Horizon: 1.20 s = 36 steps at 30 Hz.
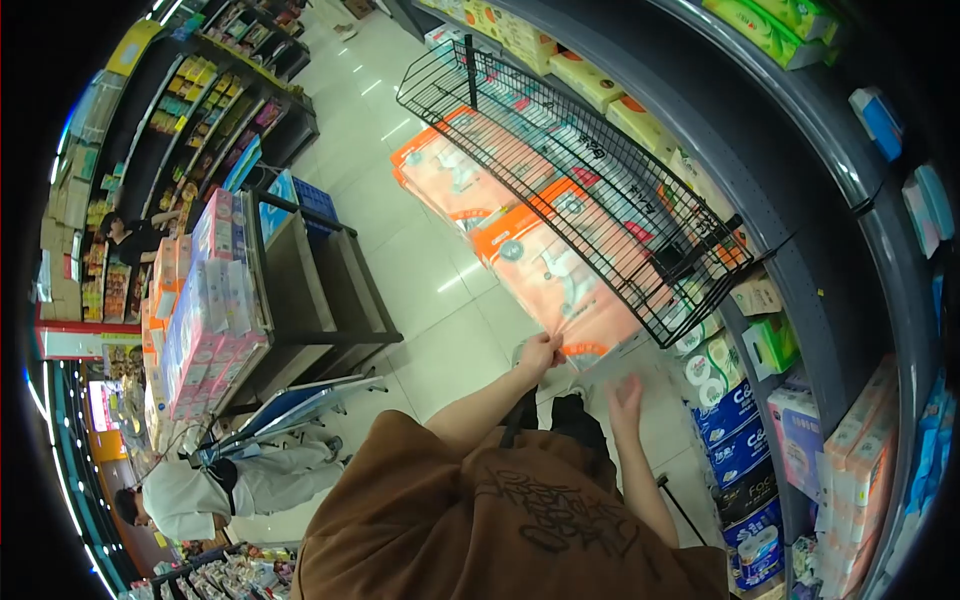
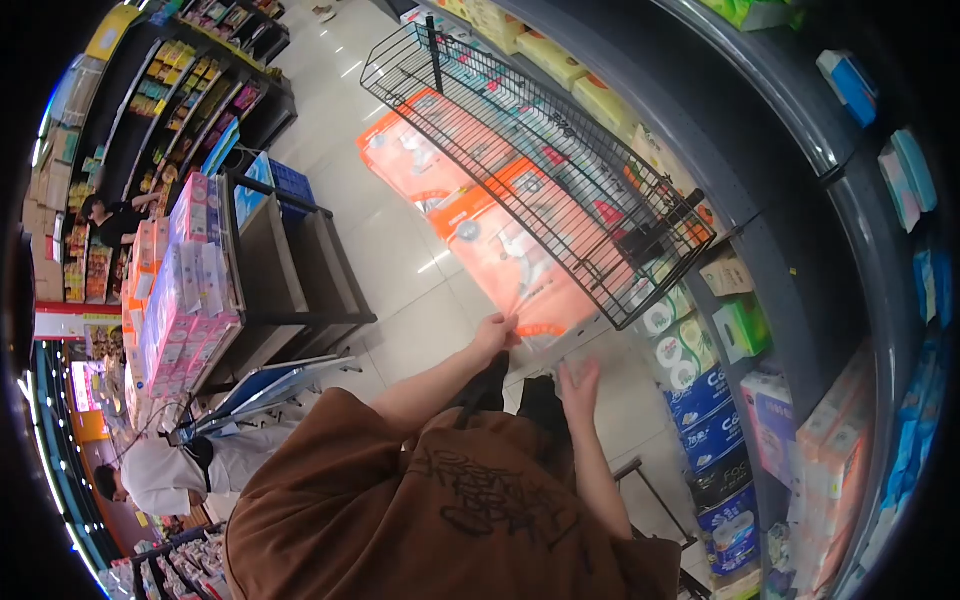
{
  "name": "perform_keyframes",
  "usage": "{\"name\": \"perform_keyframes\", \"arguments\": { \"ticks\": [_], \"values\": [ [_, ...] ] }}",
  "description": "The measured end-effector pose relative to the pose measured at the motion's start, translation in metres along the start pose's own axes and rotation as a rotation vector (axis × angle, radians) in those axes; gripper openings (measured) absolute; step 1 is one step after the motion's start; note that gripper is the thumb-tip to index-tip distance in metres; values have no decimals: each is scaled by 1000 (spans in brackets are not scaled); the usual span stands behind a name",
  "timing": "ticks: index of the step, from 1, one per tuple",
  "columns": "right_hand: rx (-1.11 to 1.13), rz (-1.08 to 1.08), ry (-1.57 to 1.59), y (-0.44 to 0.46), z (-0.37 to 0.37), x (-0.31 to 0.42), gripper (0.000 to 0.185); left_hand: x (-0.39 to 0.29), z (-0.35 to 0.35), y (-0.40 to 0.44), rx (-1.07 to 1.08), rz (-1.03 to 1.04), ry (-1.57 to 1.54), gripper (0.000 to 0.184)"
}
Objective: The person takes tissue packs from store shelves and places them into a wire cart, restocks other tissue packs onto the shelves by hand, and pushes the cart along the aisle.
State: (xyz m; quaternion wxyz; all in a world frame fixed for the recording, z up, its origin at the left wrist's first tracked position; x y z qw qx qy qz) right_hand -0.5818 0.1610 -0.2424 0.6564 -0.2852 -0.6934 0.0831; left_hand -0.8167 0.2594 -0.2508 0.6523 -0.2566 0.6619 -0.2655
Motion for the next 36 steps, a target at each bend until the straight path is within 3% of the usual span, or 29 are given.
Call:
{"name": "perform_keyframes", "arguments": {
  "ticks": [3, 6, 10, 13, 16, 18, 19, 20, 22, 23, 24, 25, 27, 30, 32, 36],
  "values": [
    [192, 568, 372, -9, 39, -30, 79, 3, -13, -37, 106, 3, -4, 34],
    [377, 615, 816, -6, 76, -4, 73, 0, -15, -82, 247, -106, -75, 36],
    [180, 725, 710, -24, 95, 9, 72, -12, -36, -106, 437, -106, -102, 34],
    [179, 613, 681, -34, 111, 39, 74, -13, -83, -114, 743, -95, 62, 28],
    [255, 689, 742, -68, 125, 94, 70, 2, -149, -104, 708, -188, -161, 30],
    [370, 683, 828, -87, 125, 112, 67, 20, -200, -77, 419, -274, -281, 36],
    [411, 673, 875, -101, 122, 121, 66, 25, -224, -68, 325, -215, -429, 37],
    [340, 694, 733, -112, 114, 124, 65, 28, -245, -56, 255, -160, -567, 38],
    [132, 731, 457, -134, 75, 137, 64, 54, -271, -29, 375, -259, -975, 51],
    [230, 762, 468, -135, 60, 117, 62, -45, -232, -64, 572, -45, -965, 62],
    [216, 731, 431, -146, 41, 128, 61, -39, -243, -56, 590, -17, -738, 77],
    [222, 708, 385, -150, 28, 145, 61, -92, -220, -85, 553, -152, -844, 80],
    [243, 668, 294, -153, 2, 147, 61, -50, -212, -63, 702, -299, -612, 78],
    [172, 696, 308, -176, -24, 155, 57, -42, -184, -68, 807, -498, -114, 70],
    [43, 646, 343, -208, -65, 140, 62, -40, -150, -83, 994, -637, 62, 72],
    [-296, 695, 471, -311, -122, 116, 60, -74, -64, -137, 1332, -663, 423, 70]
  ]
}}
Point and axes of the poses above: each hand's wrist, its own y-axis towards the middle knuckle, its own z-axis out of the palm, x = y × z, the point moved 9 cm from there along y, towards the middle knuckle, and after that the axes turned 3 degrees about z, right-handed, at the moved point
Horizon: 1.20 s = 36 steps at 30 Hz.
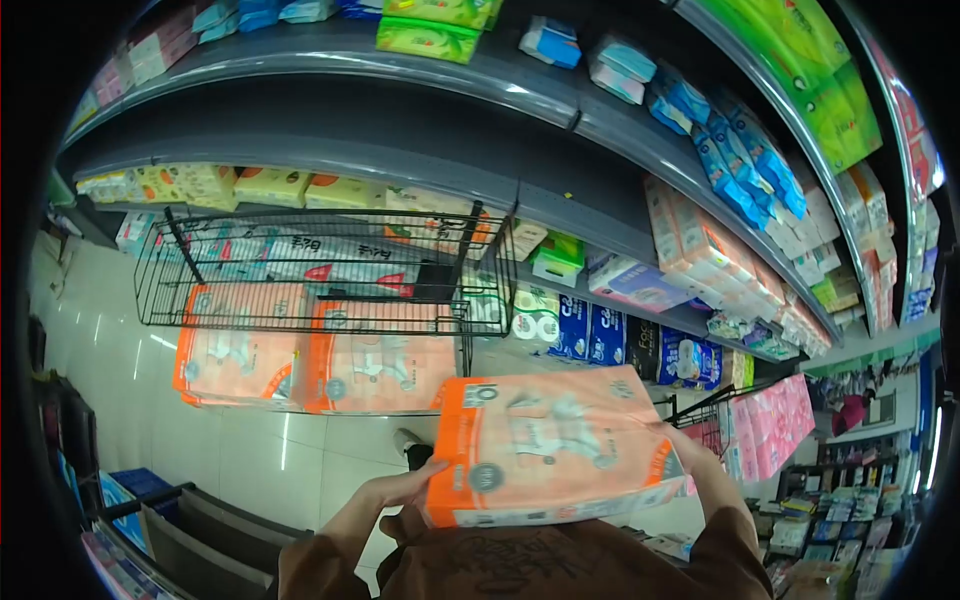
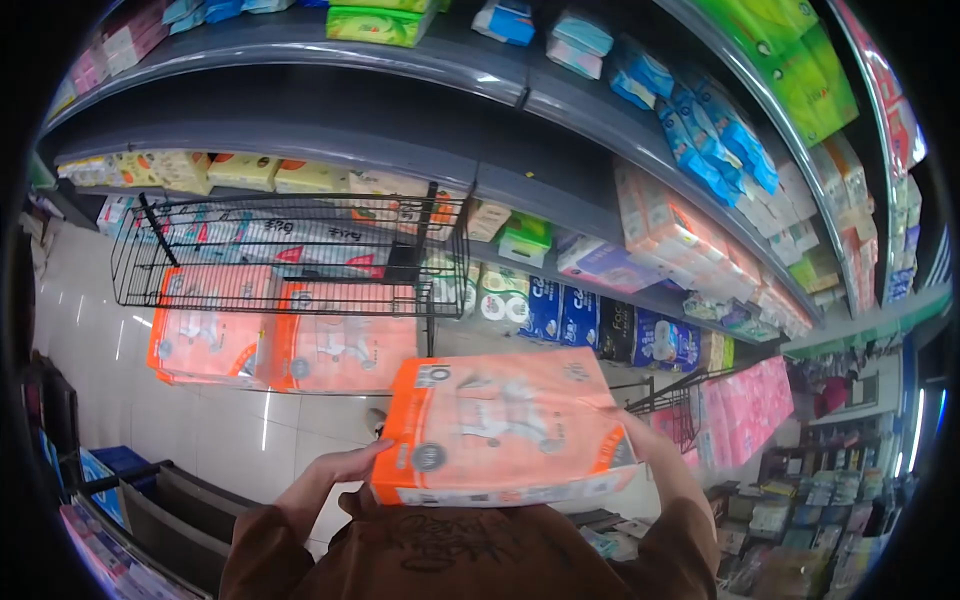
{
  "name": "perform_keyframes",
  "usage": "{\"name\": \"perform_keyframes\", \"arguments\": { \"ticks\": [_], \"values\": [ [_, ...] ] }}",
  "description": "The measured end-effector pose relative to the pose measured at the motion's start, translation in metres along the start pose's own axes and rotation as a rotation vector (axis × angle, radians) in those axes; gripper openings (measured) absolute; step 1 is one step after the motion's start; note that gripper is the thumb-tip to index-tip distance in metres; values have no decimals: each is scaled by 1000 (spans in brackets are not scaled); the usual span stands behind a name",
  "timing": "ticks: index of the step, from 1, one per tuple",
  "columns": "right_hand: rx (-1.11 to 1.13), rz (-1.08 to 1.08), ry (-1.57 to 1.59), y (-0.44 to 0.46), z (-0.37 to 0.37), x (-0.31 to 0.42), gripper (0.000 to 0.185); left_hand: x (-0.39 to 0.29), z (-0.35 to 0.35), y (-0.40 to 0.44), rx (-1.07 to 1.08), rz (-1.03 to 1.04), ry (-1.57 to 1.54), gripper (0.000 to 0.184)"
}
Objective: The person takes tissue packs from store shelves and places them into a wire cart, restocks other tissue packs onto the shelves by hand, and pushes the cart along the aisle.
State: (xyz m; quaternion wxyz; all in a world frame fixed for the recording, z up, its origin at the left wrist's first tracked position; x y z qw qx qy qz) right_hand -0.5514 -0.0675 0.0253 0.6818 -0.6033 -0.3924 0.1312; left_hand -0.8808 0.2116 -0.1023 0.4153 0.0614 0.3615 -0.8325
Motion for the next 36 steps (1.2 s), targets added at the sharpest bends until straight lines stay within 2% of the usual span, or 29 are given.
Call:
{"name": "perform_keyframes", "arguments": {
  "ticks": [3, 5, 6, 8, 10, 12, 13, 15, 16, 17, 18, 20, 22, 24, 26, 28, 30, 33, 36],
  "values": [
    [-166, -129, 245, -5, -106, -102, 60, -32, 23, 49, 104, -4, 209, 74],
    [-214, -356, 455, -16, -119, -128, 61, -63, 38, 77, 30, 142, 269, 78],
    [-223, -511, 572, -33, -93, -122, 62, -91, 57, 79, 80, 293, 274, 79],
    [-208, -634, 723, -38, -59, -105, 62, -156, 92, 70, 179, 587, 274, 80],
    [-184, -756, 877, -36, -34, -79, 63, -201, 99, 83, 258, 706, -17, 79],
    [-159, -865, 1039, -30, -16, -52, 64, -256, 104, 89, 218, 874, -208, 76],
    [-162, -853, 1078, -15, -10, -33, 65, -271, 104, 90, 195, 956, -303, 75],
    [-142, -765, 1171, 23, -1, 26, 66, -275, 115, 106, 175, 877, -155, 71],
    [-80, -966, 1120, 13, 16, 83, 62, -277, 119, 115, 163, 839, -84, 69],
    [16, -1005, 1129, 41, 12, 114, 58, -267, 118, 126, 122, 781, -51, 58],
    [111, -1040, 1138, 69, 8, 142, 55, -256, 121, 128, 105, 766, 66, 54],
    [179, -1063, 1163, 65, 26, 206, 50, -230, 116, 125, 65, 718, 298, 48],
    [291, -1021, 1217, 81, 31, 247, 51, -213, 111, 101, -36, 668, 371, 43],
    [296, -1046, 1137, 92, 39, 286, 52, -191, 84, 85, -183, 697, 424, 41],
    [348, -1079, 1063, 112, 31, 332, 52, -147, 27, 77, -439, 652, 250, 38],
    [247, -1156, 925, 131, 12, 376, 48, -96, -19, 66, -638, 599, 90, 38],
    [73, -1133, 666, 149, -10, 412, 60, -42, -57, 58, -823, 544, -27, 37],
    [-141, -691, 419, 186, -28, 412, 83, 35, -94, 51, -1055, 474, -197, 36],
    [120, -461, 442, 231, 3, 374, 99, 95, -114, 52, -1177, 430, -450, 37]
  ]
}}
Point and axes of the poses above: each hand's wrist, its own y-axis towards the middle knuckle, its own z-axis out of the palm, x = y × z, the point moved 9 cm from there along y, towards the middle knuckle, and after that the axes turned 3 degrees about z, right-handed, at the moved point
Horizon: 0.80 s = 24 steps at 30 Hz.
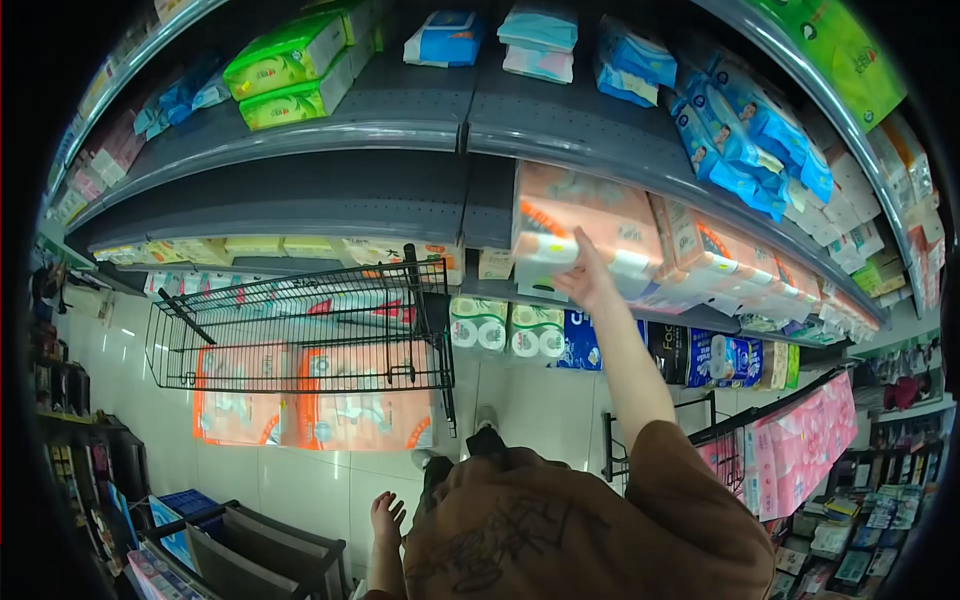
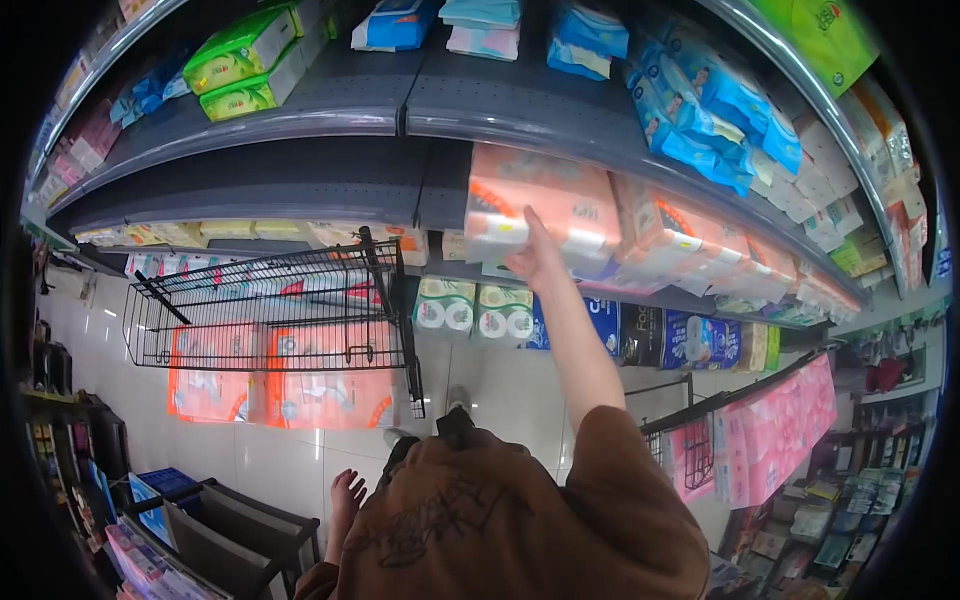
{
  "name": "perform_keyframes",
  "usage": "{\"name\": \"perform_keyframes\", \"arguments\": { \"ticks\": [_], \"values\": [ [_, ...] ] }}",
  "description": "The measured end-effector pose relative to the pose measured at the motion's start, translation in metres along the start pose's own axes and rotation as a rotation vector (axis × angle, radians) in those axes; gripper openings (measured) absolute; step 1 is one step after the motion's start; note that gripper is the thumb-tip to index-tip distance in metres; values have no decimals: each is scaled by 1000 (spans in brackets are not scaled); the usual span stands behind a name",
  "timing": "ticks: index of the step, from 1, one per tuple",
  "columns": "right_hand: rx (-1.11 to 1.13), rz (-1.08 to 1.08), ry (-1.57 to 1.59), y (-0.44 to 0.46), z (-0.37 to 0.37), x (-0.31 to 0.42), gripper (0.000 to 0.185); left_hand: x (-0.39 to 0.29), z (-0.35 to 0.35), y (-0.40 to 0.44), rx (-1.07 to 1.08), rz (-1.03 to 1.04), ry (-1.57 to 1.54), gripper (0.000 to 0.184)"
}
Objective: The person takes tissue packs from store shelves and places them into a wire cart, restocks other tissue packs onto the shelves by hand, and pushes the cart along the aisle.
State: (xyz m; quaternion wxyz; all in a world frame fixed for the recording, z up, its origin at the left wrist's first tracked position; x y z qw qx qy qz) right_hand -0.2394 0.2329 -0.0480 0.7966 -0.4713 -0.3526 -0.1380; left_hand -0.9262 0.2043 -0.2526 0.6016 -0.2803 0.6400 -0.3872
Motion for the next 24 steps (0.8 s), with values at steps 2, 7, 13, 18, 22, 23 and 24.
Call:
{"name": "perform_keyframes", "arguments": {
  "ticks": [2, 7, 13, 18, 22, 23, 24],
  "values": [
    [-41, -6, 162, 9, -8, -17, 97, 20, -10, 9, -65, -49, -91, 38],
    [17, -135, 440, 9, -4, 13, 92, -3, 3, 13, 30, 13, -6, 40],
    [-64, -84, 619, 7, -29, 0, 51, -15, 7, 28, 36, 48, 109, 40],
    [79, -275, 387, 40, -70, 35, 81, 11, 3, 47, 70, 54, 124, 40],
    [312, -272, 88, -6, -37, -20, 97, 27, -4, 52, 61, -8, 46, 41],
    [73, -224, 147, -33, -38, -54, 92, 23, -6, 51, 55, -43, 70, 43],
    [108, -172, -30, -34, -55, -93, 83, 14, -7, 48, 52, -51, 35, 44]
  ]
}}
Point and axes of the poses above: each hand's wrist, its own y-axis towards the middle knuckle, its own z-axis out of the palm, x = y × z, the point moved 9 cm from there along y, towards the middle knuckle, and after that the axes turned 3 degrees about z, right-handed, at the moved point
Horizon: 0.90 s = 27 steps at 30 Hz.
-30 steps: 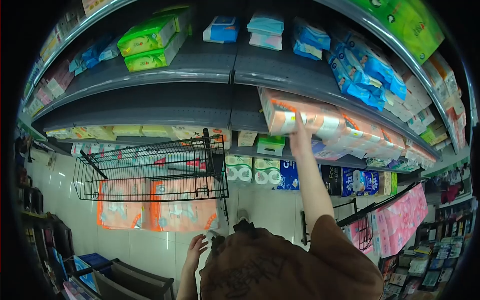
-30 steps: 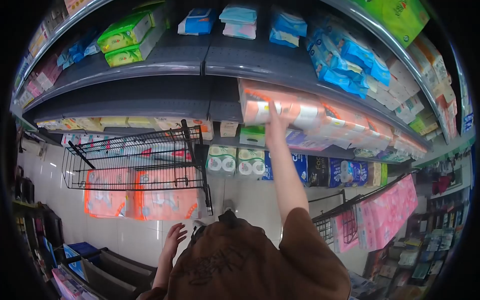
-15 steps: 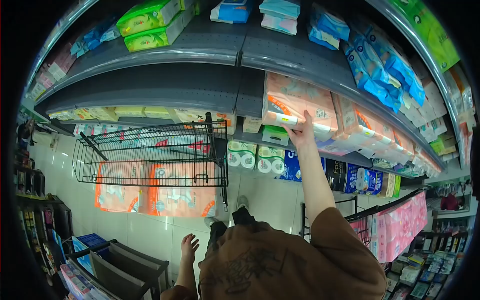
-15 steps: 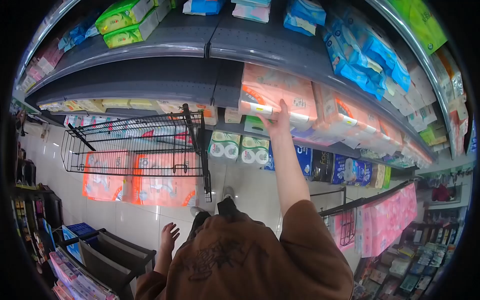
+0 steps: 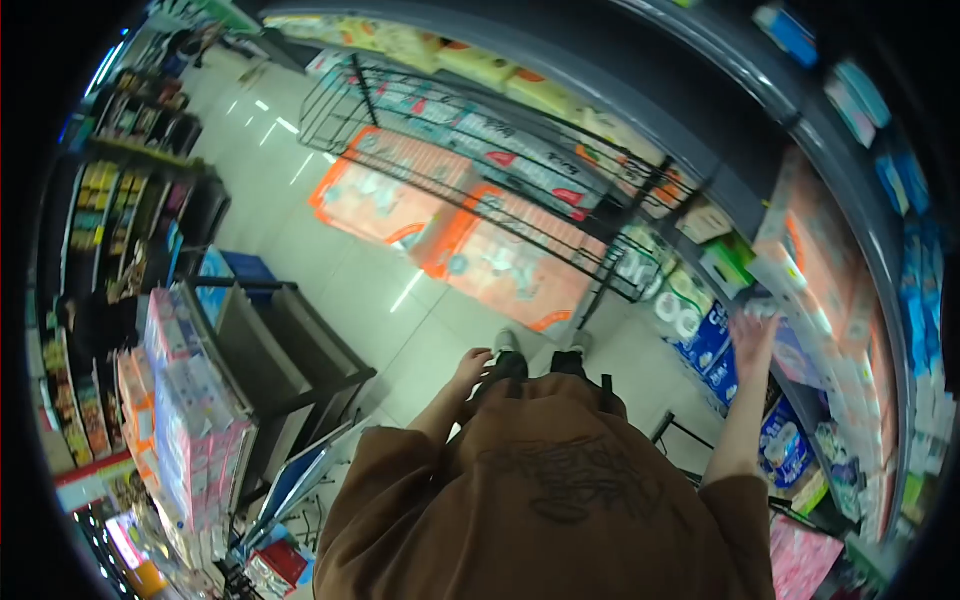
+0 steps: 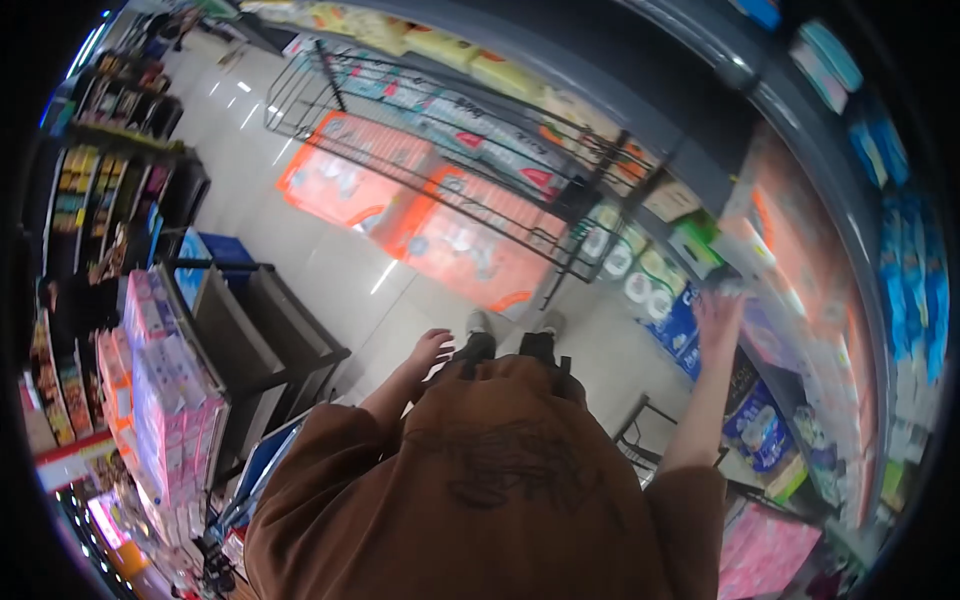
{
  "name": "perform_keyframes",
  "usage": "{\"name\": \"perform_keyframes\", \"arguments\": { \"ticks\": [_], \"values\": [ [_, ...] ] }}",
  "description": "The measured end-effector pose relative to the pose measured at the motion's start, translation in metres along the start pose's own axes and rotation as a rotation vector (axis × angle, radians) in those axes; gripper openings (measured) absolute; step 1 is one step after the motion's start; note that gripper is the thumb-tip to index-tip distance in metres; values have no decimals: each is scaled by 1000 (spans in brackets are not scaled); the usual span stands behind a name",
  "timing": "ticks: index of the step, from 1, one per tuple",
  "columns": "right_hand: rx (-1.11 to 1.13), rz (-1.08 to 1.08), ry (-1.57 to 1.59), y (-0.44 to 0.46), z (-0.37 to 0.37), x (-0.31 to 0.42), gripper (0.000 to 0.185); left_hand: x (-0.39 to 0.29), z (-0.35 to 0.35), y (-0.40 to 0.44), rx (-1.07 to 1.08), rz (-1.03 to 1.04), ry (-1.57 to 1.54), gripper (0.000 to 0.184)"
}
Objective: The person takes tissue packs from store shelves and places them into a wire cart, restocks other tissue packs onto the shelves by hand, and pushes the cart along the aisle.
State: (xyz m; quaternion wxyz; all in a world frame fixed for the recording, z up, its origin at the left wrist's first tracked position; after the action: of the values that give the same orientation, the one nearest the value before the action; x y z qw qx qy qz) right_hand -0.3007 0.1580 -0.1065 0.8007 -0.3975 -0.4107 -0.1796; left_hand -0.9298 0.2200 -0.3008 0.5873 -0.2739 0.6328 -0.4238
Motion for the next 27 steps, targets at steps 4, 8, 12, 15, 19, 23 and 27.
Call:
{"name": "perform_keyframes", "arguments": {
  "ticks": [4, 8, 12, 15, 19, 23, 27],
  "values": [
    [34, 461, -740, -103, -149, -244, 47, -40, -12, 20, 47, 19, -96, 69],
    [158, 943, -1251, -307, -187, -342, 40, -65, -23, 75, -94, 8, -238, 83],
    [-362, 1013, -744, -435, -209, -368, 39, -73, -9, 138, 107, 11, -270, 76],
    [-646, 876, -409, -473, -209, -384, 39, -75, 6, 158, 133, -1, -396, 63],
    [-545, 581, -388, -428, -178, -395, 38, -89, 17, 146, 215, 69, -448, 57],
    [-394, 459, -584, -371, -120, -391, 39, -98, 0, 131, 190, 76, -367, 56],
    [-361, 417, -515, -318, -88, -370, 39, -122, 2, 73, 142, 89, -304, 60]
  ]
}}
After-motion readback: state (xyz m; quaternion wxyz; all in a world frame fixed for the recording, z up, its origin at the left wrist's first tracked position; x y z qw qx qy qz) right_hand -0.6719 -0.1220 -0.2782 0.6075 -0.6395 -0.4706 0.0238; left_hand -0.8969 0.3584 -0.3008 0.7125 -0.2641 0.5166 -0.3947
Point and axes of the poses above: each hand's wrist, its own y-axis towards the middle knuckle, its own z-axis out of the palm, x = y × z, the point moved 9 cm from there along y, towards the middle knuckle, and after that the axes turned 3 degrees about z, right-handed, at the moved point
